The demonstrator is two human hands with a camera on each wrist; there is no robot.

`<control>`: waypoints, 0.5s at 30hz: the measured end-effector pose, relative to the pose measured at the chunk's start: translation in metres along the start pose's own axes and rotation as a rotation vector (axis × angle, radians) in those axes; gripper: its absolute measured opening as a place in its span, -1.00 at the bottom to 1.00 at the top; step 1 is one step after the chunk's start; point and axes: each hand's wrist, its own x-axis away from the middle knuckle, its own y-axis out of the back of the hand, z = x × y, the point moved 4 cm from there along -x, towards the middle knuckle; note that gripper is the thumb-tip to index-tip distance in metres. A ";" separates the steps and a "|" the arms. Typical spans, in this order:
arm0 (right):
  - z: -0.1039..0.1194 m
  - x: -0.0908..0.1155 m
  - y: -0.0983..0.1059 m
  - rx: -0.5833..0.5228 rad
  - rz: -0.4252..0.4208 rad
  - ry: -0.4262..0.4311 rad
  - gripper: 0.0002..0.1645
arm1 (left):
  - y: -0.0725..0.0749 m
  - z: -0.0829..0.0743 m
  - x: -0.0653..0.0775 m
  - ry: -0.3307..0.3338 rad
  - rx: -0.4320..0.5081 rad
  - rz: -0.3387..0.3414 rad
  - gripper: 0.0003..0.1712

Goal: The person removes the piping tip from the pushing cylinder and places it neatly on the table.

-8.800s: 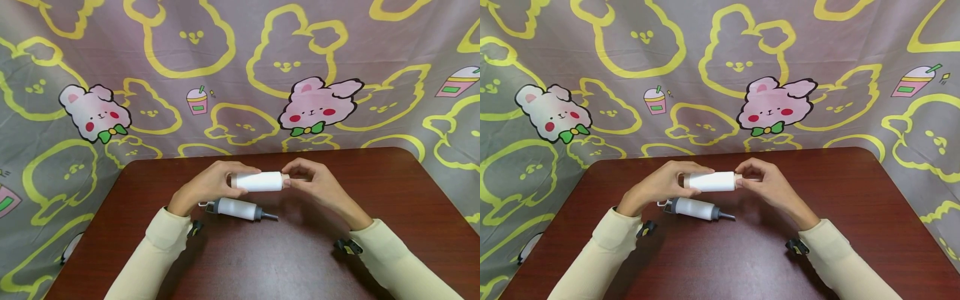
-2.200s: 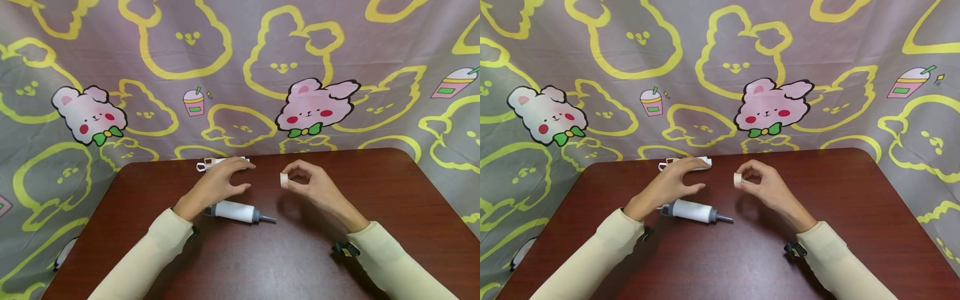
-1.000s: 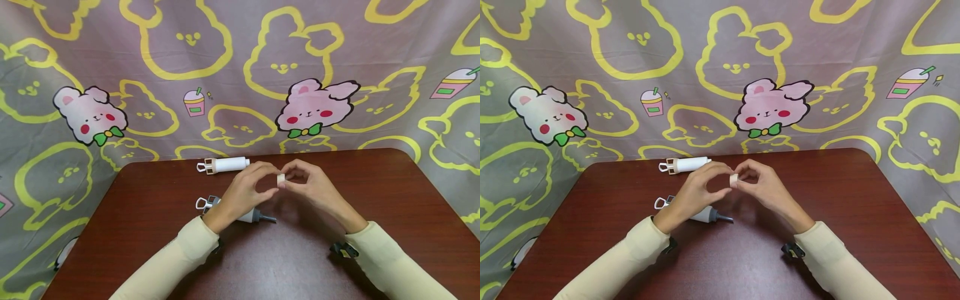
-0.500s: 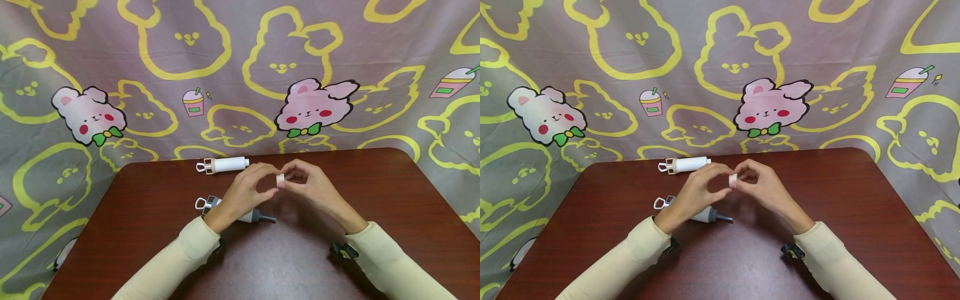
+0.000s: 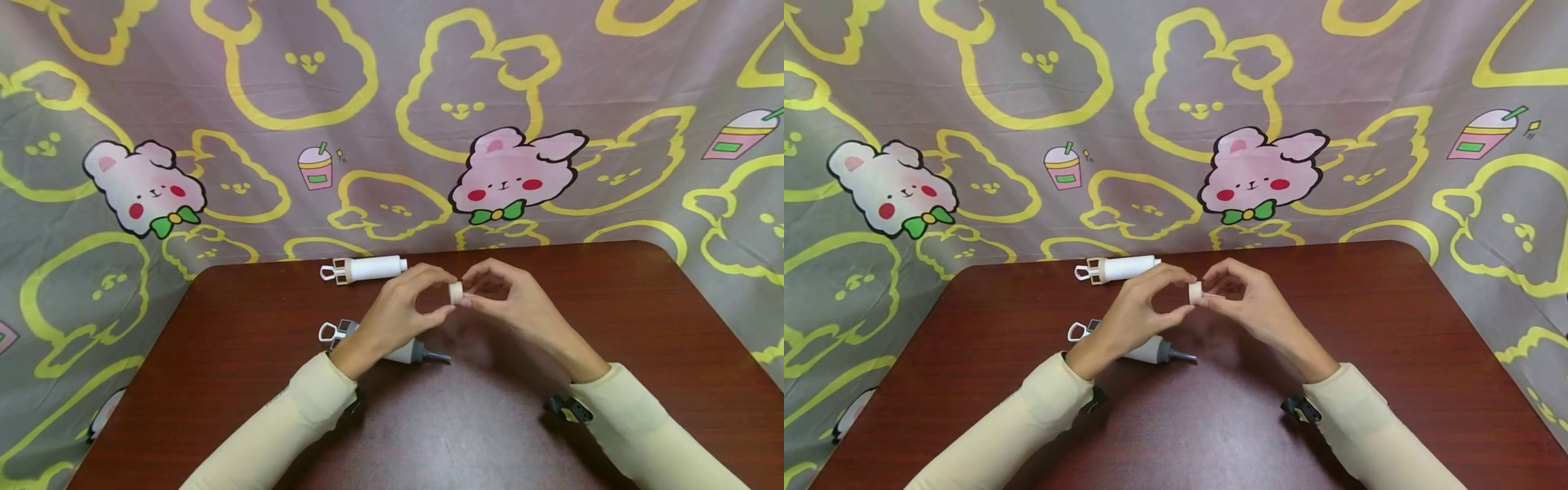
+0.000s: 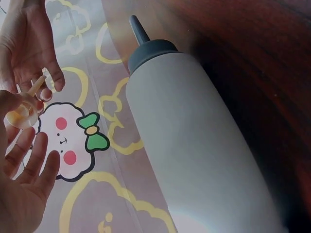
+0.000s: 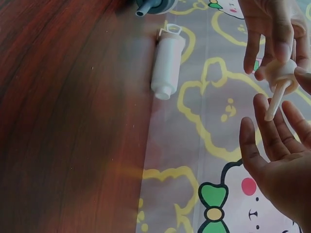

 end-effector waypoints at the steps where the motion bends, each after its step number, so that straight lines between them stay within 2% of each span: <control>1: 0.000 0.000 0.000 0.002 0.001 0.001 -0.67 | 0.000 0.000 0.000 0.001 0.002 0.001 -0.60; 15: -0.005 0.005 0.002 0.043 0.004 -0.008 -0.68 | 0.003 0.003 0.000 0.035 0.039 -0.006 -0.59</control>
